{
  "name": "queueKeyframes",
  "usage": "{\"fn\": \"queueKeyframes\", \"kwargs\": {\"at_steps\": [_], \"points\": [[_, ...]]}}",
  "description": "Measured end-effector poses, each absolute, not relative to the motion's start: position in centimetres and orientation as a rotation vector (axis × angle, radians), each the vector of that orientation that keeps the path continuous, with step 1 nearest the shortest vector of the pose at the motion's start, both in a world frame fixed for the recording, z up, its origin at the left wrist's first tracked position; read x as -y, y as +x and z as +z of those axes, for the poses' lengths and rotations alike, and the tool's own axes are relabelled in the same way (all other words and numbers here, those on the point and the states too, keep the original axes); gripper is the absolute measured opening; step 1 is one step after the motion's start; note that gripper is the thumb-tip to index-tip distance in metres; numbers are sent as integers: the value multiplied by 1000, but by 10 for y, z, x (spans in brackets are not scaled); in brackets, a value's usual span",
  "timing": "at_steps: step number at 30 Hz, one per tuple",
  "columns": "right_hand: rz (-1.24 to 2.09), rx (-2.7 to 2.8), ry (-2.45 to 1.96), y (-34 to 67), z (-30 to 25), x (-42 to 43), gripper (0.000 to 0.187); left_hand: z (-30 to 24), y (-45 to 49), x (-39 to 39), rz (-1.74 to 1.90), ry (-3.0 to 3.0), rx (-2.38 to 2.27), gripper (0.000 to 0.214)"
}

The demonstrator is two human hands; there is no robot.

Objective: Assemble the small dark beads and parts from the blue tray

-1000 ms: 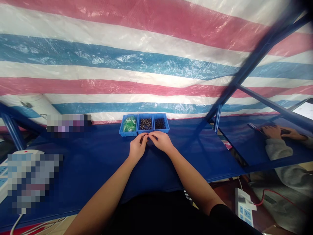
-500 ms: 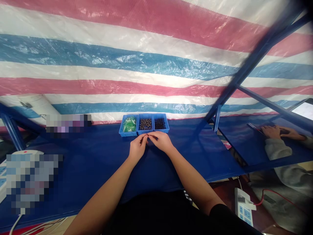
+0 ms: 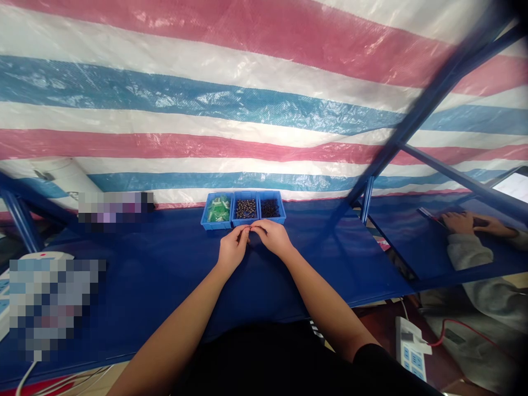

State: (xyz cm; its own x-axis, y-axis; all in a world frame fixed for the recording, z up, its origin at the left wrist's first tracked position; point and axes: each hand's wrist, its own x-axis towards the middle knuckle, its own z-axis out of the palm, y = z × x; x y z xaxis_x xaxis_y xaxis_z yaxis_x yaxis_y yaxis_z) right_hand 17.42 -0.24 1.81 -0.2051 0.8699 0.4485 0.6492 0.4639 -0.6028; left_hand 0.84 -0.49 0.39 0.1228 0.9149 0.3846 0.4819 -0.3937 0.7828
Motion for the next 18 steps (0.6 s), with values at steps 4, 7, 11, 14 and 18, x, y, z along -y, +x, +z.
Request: {"fn": "queueKeyframes", "kwargs": {"at_steps": [4,7,11,14,18], "points": [[374,1974,-1302,174,23,5,23,3,8,5,1210,1920,-1342,33],[380,1993,-1314,174,26,6,24,4,8,5,1203,1913,-1346,32],[385,1995,-1323,174,27,7,26,4,8,5,1199,1924,-1344,33],[392,1985,-1323,173,26,7,25,3,8,5,1200,1931,-1325,34],[409,1962,-1337,173,24,5,26,1,9,4,1192,1927,-1312,32]]}}
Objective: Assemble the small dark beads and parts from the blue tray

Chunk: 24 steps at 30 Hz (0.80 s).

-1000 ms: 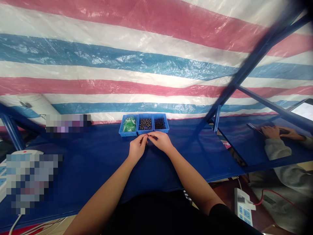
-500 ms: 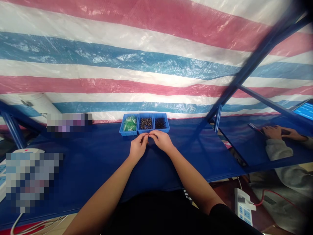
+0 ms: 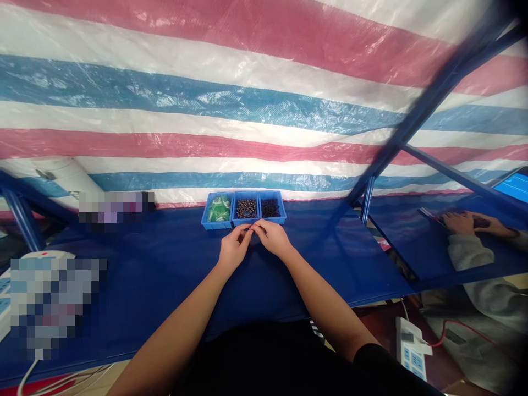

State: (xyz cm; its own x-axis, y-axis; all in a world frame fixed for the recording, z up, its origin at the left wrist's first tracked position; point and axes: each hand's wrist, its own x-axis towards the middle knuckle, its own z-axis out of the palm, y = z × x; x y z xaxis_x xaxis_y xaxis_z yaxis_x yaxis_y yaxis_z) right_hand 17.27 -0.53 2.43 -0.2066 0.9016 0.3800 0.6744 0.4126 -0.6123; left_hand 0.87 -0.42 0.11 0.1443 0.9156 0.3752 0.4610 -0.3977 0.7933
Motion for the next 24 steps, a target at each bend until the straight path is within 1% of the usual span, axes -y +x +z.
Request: {"fn": "queueKeyframes", "kwargs": {"at_steps": [3,6,13,24], "points": [[460,1931,-1304,173,23,5,24,1,8,4,1200,1918,-1337,31],[493,1900,-1265,173,22,4,26,1,7,3,1220,1906,-1360,31],[426,1896,-1243,171,21,4,22,1,7,4,1216,1902,-1329,33],[403,1959,-1281,172,28,8,25,4,9,6,1200,1885,-1319,33]]}}
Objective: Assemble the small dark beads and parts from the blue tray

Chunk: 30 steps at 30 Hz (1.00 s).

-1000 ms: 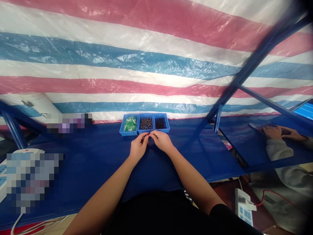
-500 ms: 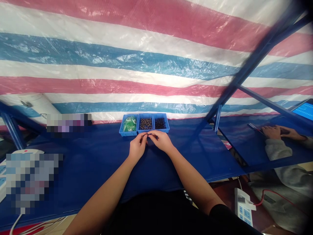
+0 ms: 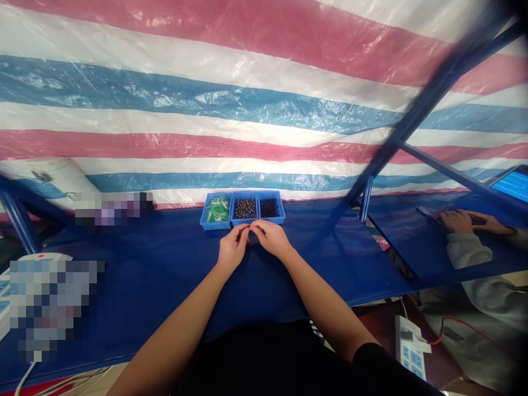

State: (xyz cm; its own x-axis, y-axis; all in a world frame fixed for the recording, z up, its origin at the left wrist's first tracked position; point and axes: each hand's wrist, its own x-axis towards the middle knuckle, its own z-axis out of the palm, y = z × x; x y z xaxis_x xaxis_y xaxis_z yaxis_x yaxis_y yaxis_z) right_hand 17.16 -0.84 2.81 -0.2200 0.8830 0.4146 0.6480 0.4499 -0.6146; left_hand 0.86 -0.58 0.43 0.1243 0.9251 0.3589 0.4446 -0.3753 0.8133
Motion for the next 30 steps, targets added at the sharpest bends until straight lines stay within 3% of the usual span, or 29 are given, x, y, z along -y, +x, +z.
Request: {"fn": "queueKeyframes", "kwargs": {"at_steps": [30], "points": [[335,1908,-1230,172,16,2,22,1,8,5,1259,1844,-1346,32]]}}
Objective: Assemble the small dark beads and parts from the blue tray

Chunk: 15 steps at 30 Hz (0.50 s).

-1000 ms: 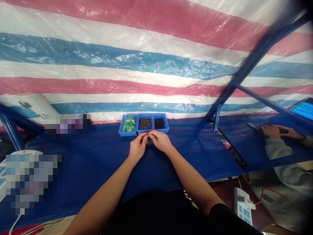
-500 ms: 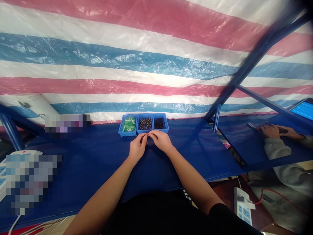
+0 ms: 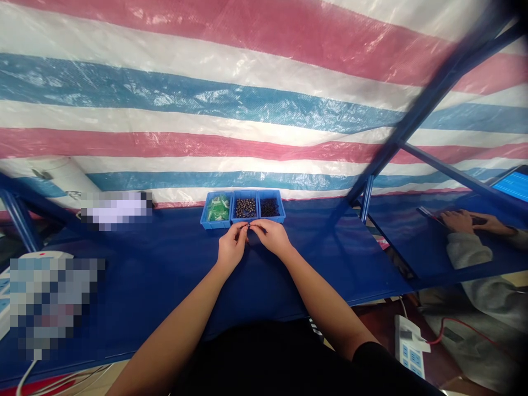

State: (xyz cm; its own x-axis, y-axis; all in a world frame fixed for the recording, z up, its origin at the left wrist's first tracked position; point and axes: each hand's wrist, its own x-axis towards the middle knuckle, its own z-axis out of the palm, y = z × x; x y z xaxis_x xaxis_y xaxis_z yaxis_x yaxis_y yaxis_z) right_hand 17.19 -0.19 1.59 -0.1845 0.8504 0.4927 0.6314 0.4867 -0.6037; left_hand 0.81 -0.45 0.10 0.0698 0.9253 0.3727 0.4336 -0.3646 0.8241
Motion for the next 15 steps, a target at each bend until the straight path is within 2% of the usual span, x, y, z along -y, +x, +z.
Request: {"fn": "queueKeyframes", "kwargs": {"at_steps": [15], "points": [[441,1927,-1243,172,23,5,24,1,8,5,1215,1895,-1320,33]]}}
